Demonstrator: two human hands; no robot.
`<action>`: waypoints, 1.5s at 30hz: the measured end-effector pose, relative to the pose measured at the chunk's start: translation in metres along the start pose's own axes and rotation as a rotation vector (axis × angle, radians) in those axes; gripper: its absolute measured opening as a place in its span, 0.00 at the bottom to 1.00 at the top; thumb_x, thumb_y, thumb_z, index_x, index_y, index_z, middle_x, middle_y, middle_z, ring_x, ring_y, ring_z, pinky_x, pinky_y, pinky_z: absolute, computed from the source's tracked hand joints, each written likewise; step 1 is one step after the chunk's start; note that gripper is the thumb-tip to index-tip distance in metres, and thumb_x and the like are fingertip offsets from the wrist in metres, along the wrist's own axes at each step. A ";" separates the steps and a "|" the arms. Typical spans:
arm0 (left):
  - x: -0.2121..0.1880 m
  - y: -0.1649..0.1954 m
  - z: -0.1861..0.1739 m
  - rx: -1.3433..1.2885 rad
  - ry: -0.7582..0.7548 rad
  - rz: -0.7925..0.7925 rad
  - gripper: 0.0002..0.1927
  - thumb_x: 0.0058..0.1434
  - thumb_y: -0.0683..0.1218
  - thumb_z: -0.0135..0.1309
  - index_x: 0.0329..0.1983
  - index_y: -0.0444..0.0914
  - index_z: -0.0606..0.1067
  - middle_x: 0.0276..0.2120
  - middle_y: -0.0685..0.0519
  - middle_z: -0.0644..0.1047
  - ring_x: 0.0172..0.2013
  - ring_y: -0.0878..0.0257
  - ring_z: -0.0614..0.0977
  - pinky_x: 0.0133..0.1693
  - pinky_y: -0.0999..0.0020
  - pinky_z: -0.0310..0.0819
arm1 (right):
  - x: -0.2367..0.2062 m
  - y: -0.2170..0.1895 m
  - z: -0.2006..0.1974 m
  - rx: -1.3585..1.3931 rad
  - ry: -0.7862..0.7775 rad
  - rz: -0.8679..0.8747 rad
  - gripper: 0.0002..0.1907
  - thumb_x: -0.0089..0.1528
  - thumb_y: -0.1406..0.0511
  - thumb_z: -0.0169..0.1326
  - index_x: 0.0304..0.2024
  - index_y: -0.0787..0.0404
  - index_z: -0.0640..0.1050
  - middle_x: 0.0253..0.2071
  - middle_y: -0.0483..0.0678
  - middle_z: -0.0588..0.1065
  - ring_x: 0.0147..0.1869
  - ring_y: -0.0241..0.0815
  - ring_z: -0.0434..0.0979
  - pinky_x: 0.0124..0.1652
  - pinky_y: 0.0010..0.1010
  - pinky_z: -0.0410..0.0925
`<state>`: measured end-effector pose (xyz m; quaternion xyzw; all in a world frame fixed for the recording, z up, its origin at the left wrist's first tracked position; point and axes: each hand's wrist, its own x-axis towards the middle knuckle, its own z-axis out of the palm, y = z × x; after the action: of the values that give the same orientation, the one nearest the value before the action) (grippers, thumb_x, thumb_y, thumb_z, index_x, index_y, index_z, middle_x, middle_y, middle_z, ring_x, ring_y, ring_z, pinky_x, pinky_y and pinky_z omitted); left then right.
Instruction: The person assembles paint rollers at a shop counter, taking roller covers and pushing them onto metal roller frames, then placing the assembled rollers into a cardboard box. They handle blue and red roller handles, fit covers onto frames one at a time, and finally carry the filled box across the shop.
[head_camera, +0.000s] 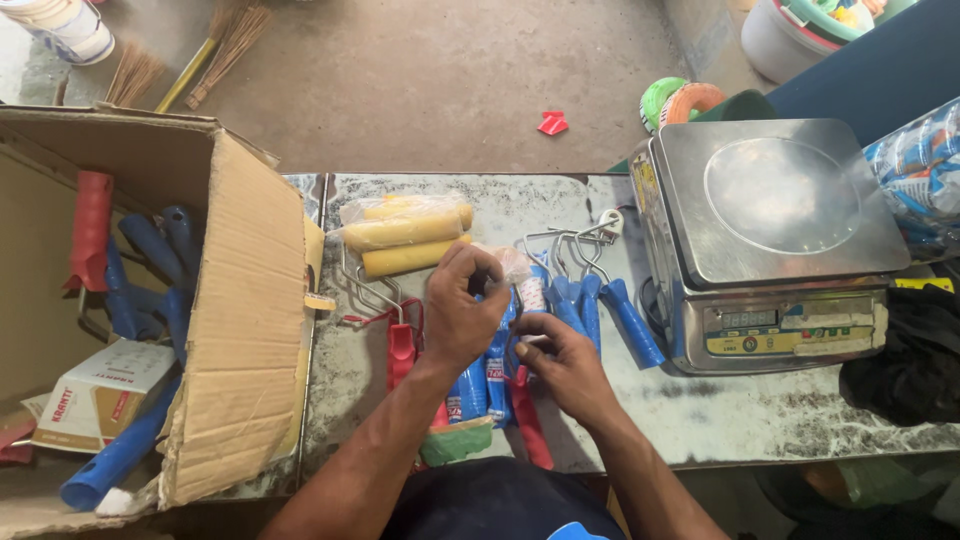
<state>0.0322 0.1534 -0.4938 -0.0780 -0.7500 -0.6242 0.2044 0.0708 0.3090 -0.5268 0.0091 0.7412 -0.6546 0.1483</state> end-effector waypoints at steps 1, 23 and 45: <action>-0.001 0.002 0.002 0.014 -0.008 0.001 0.08 0.52 0.33 0.58 0.31 0.36 0.73 0.29 0.54 0.72 0.26 0.66 0.75 0.30 0.70 0.69 | 0.002 -0.002 0.001 0.083 -0.010 0.045 0.12 0.62 0.71 0.55 0.49 0.65 0.78 0.40 0.40 0.79 0.42 0.28 0.78 0.42 0.23 0.73; -0.005 -0.002 -0.059 -0.104 0.199 -0.365 0.18 0.63 0.41 0.55 0.56 0.34 0.72 0.43 0.52 0.76 0.40 0.66 0.78 0.43 0.71 0.75 | 0.055 -0.057 0.053 -0.467 0.198 -0.356 0.09 0.57 0.64 0.65 0.37 0.61 0.86 0.29 0.49 0.83 0.29 0.34 0.84 0.33 0.27 0.75; -0.062 -0.014 -0.087 0.495 0.070 -0.269 0.36 0.57 0.47 0.62 0.66 0.33 0.63 0.64 0.36 0.64 0.65 0.39 0.64 0.64 0.46 0.55 | 0.063 -0.046 0.102 -0.590 -0.180 -0.065 0.16 0.59 0.57 0.61 0.46 0.56 0.83 0.37 0.52 0.83 0.38 0.45 0.85 0.40 0.36 0.74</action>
<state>0.1011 0.0744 -0.5194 0.0960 -0.8757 -0.4460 0.1584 0.0224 0.1918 -0.5066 -0.1159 0.8830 -0.4139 0.1888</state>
